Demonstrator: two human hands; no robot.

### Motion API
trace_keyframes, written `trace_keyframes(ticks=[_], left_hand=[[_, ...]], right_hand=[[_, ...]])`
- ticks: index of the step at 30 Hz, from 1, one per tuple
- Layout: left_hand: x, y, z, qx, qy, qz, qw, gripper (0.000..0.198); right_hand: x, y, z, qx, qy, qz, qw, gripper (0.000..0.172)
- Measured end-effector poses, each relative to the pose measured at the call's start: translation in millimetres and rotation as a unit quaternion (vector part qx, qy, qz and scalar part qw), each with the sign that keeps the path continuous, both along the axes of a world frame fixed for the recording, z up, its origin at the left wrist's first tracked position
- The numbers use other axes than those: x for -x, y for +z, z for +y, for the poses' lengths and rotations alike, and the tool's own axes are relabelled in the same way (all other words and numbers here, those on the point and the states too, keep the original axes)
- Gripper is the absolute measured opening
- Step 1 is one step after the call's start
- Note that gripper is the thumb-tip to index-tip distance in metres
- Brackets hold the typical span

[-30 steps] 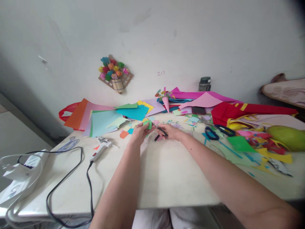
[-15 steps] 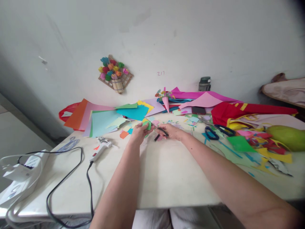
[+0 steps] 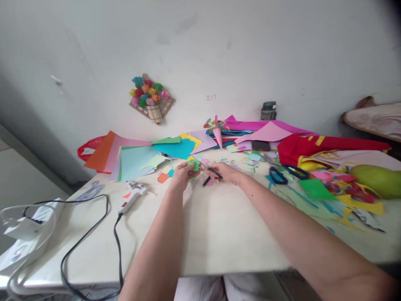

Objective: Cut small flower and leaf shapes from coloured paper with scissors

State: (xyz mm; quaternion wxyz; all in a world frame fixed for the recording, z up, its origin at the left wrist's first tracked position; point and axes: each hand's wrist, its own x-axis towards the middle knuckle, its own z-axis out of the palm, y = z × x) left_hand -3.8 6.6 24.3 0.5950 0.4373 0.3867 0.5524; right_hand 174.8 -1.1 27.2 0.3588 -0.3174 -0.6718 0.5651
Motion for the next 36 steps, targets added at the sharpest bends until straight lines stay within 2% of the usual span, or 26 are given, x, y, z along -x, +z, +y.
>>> trace_keyframes(ticks=[4,9,18,26,30,36], left_hand=[[-0.6,-0.2,1.0,0.005,0.009,-0.003,1.0,0.012],[-0.2,-2.7,3.0,0.002,0.002,0.002,1.0,0.014],[2.1,-6.8,5.4,-0.013,-0.015,0.002,1.0,0.015],[-7.4,-4.7,4.5,0.024,0.031,-0.059,0.998,0.009],[-11.9,-4.4,4.4,0.032,0.058,-0.08,0.995,0.009],[-13.9,-4.0,4.0,0.022,0.057,-0.074,0.995,0.012]], right_hand=[[-2.7,0.7,-3.1,-0.015,-0.036,-0.027,0.999,0.022],[-3.0,2.2,-5.2,-0.002,-0.047,-0.044,0.998,0.022],[-0.6,1.5,-4.3,0.026,-0.054,-0.033,0.998,0.009],[4.3,-11.1,2.9,0.003,-0.055,-0.032,0.998,0.015],[6.0,-22.2,10.6,-0.023,-0.056,-0.05,0.997,0.03],[6.1,-25.1,12.2,-0.027,-0.056,-0.045,0.997,0.036]])
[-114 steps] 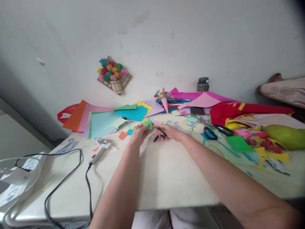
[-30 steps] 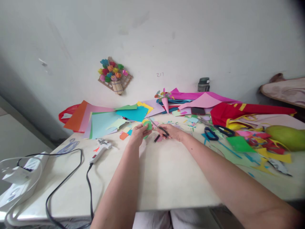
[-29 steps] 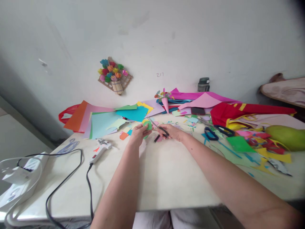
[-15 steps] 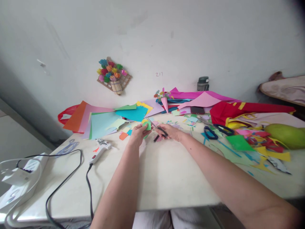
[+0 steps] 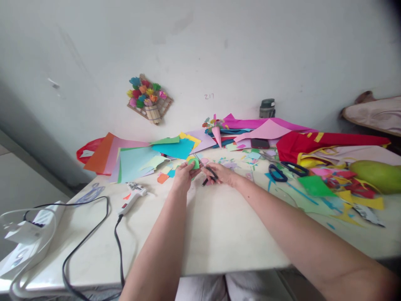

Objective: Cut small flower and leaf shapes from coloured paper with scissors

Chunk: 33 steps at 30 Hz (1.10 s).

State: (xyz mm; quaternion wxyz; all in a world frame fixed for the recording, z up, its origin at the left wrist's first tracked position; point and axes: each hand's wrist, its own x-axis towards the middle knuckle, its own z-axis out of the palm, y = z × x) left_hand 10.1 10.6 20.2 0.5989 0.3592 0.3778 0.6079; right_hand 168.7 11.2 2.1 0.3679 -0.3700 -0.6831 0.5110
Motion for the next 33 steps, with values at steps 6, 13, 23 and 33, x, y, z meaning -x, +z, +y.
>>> trace_keyframes(ticks=[6,13,23,33], left_hand=[[0.8,-0.9,0.5,-0.006,-0.002,0.023,1.0,0.013],[0.8,-1.7,1.2,-0.008,-0.003,0.023,1.0,0.012],[0.5,-0.1,0.6,0.006,0.005,0.016,1.0,0.01],[0.8,-0.8,2.9,0.009,0.01,0.012,1.0,0.01]], right_hand=[[1.3,2.0,-2.1,0.005,-0.007,0.0,1.0,0.034],[3.1,8.0,-7.5,0.019,-0.011,0.02,1.0,0.029],[4.8,13.7,-12.4,0.041,-0.009,0.049,0.998,0.026],[3.7,10.3,-9.9,0.011,0.009,0.052,0.999,0.025]])
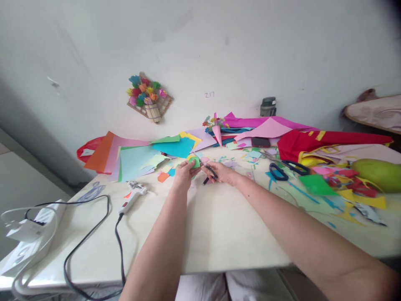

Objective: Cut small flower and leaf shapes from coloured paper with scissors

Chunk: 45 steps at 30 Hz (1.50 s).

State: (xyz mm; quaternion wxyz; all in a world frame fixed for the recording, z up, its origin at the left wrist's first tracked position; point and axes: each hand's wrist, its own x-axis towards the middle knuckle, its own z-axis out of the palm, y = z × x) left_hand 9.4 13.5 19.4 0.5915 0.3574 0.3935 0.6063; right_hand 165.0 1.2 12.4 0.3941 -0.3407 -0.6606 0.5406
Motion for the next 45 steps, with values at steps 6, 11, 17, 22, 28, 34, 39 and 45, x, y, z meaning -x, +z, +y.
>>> trace_keyframes(ticks=[6,11,17,22,28,34,39,45], left_hand=[[1.6,-2.3,1.2,-0.011,-0.003,0.003,1.0,0.012],[1.8,-0.4,-0.6,-0.011,-0.004,0.012,1.0,0.012],[1.7,2.0,-1.7,-0.007,-0.004,0.014,1.0,0.012],[2.6,0.2,-0.4,-0.013,-0.005,0.01,1.0,0.012],[4.4,-0.6,0.1,-0.019,-0.013,0.016,1.0,0.012],[4.7,-0.6,0.0,-0.02,-0.01,0.021,1.0,0.015],[5.1,-1.6,1.1,-0.02,-0.008,0.019,1.0,0.014],[4.9,-0.3,0.2,-0.015,-0.002,0.021,1.0,0.014]], right_hand=[[-0.4,-4.8,3.1,-0.009,0.006,0.007,1.0,0.025],[-0.1,-17.1,13.9,-0.017,0.013,0.02,1.0,0.024],[0.2,-28.0,23.8,-0.018,0.024,0.041,0.999,0.023],[-0.3,-31.7,27.6,-0.025,0.027,0.035,0.999,0.023],[-0.3,-30.2,28.3,-0.014,0.034,0.039,0.999,0.023],[-0.9,-25.9,25.2,-0.006,0.032,0.038,0.999,0.023],[-0.2,-20.9,21.1,-0.007,0.046,0.053,0.997,0.022],[0.5,-16.7,17.2,0.004,0.052,0.06,0.997,0.022]])
